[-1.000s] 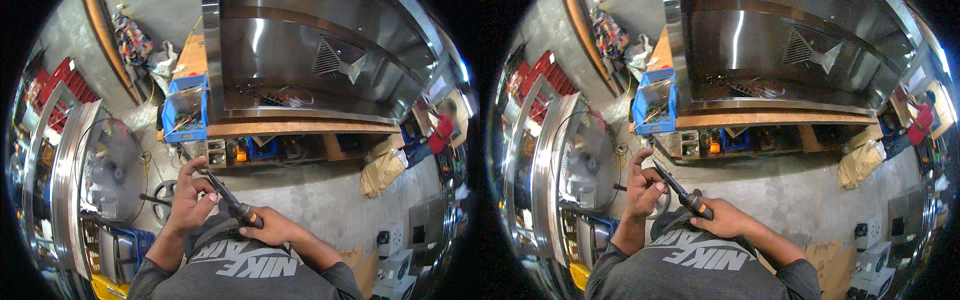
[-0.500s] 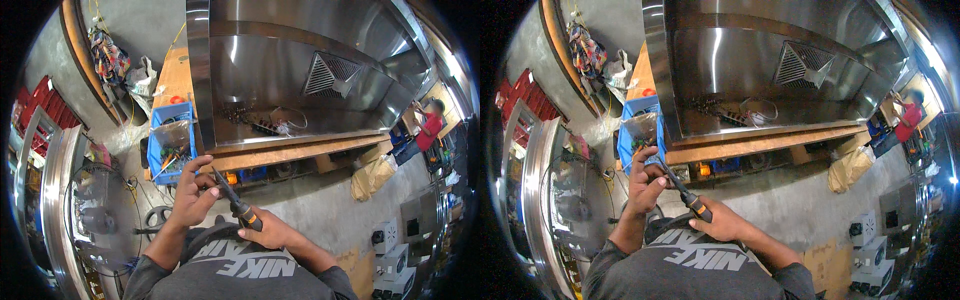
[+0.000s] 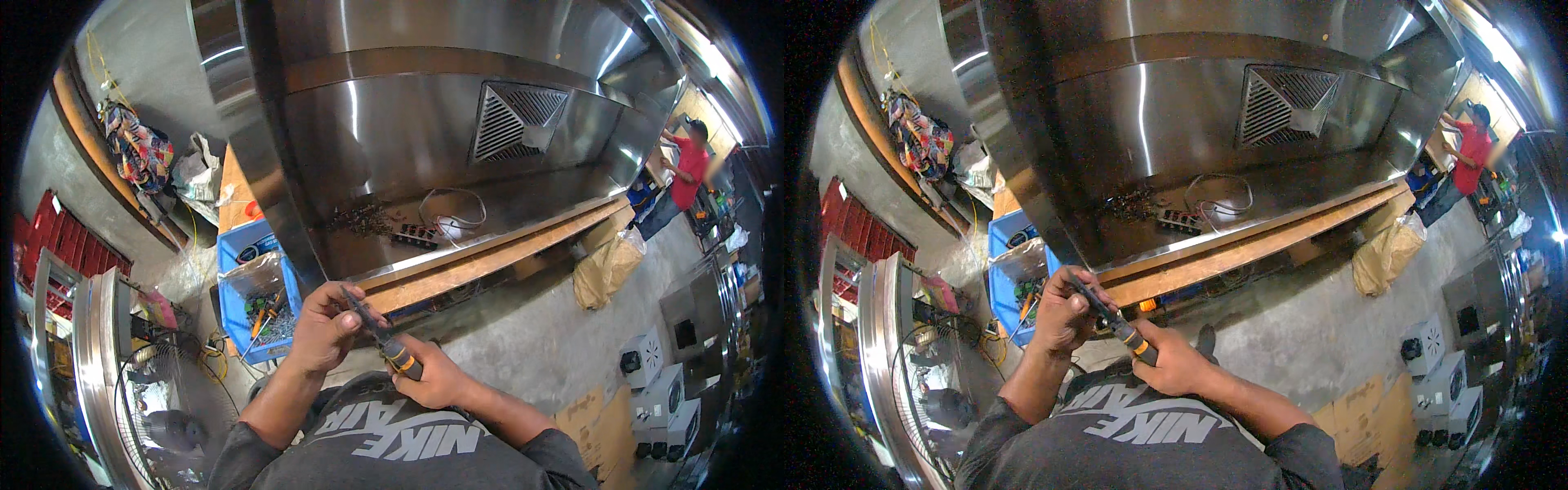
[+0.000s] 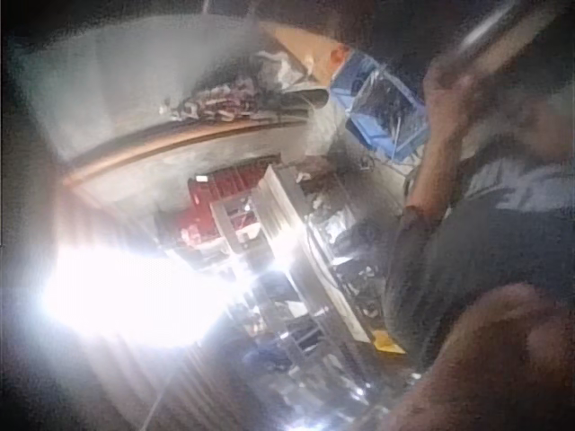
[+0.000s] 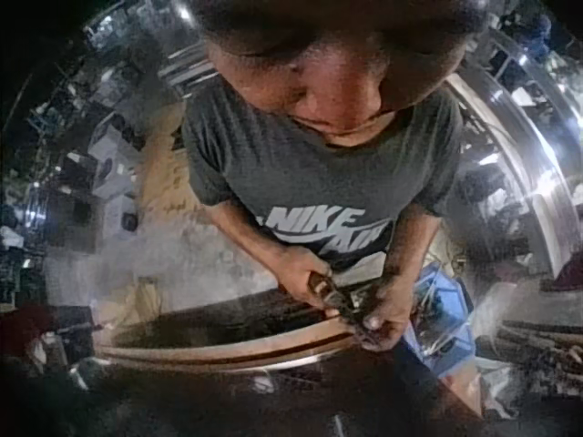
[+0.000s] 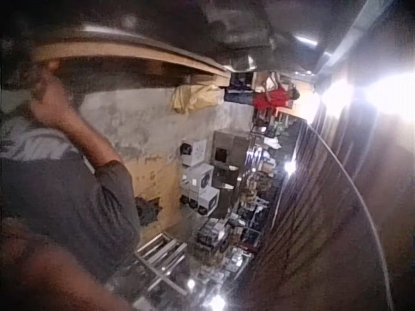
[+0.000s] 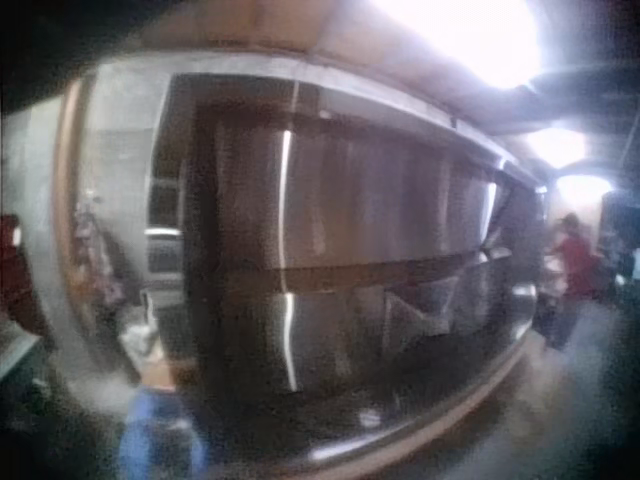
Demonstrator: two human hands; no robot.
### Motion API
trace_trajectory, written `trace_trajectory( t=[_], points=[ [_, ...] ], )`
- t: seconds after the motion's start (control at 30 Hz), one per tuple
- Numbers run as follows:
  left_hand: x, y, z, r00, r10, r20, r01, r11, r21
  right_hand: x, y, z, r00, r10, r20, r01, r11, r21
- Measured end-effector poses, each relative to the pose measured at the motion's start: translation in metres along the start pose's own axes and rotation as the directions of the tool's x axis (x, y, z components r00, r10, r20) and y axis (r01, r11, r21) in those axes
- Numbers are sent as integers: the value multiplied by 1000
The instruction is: The person uses pliers to strip insulation from several wires and then connects them to a terminal block inside a stainless steel kitchen hood. They handle the wires and tools repeatedly, organizing components within the hood cavity.
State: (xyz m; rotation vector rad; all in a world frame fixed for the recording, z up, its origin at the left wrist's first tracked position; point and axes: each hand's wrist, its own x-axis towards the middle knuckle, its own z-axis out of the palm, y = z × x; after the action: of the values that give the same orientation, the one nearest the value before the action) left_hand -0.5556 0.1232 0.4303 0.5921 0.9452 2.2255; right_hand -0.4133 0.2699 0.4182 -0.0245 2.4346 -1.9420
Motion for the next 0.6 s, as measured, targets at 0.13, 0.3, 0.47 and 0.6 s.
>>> trace_trajectory(
  t=[0.13,0.3,0.47,0.6],
  points=[
    [27,-20,-1,994,87,59,-81,992,-101,26,13,-46,978,-51,203,35,996,83],
    [76,-57,9,998,62,-1,-61,984,-166,63,50,-118,868,-93,488,-76,946,316],
    [132,-84,23,980,126,-152,-146,981,-126,105,63,-193,785,-70,616,-113,961,253],
    [163,-94,36,911,225,-346,-259,964,-54,134,83,-214,860,-98,501,66,994,82]
  ],
)
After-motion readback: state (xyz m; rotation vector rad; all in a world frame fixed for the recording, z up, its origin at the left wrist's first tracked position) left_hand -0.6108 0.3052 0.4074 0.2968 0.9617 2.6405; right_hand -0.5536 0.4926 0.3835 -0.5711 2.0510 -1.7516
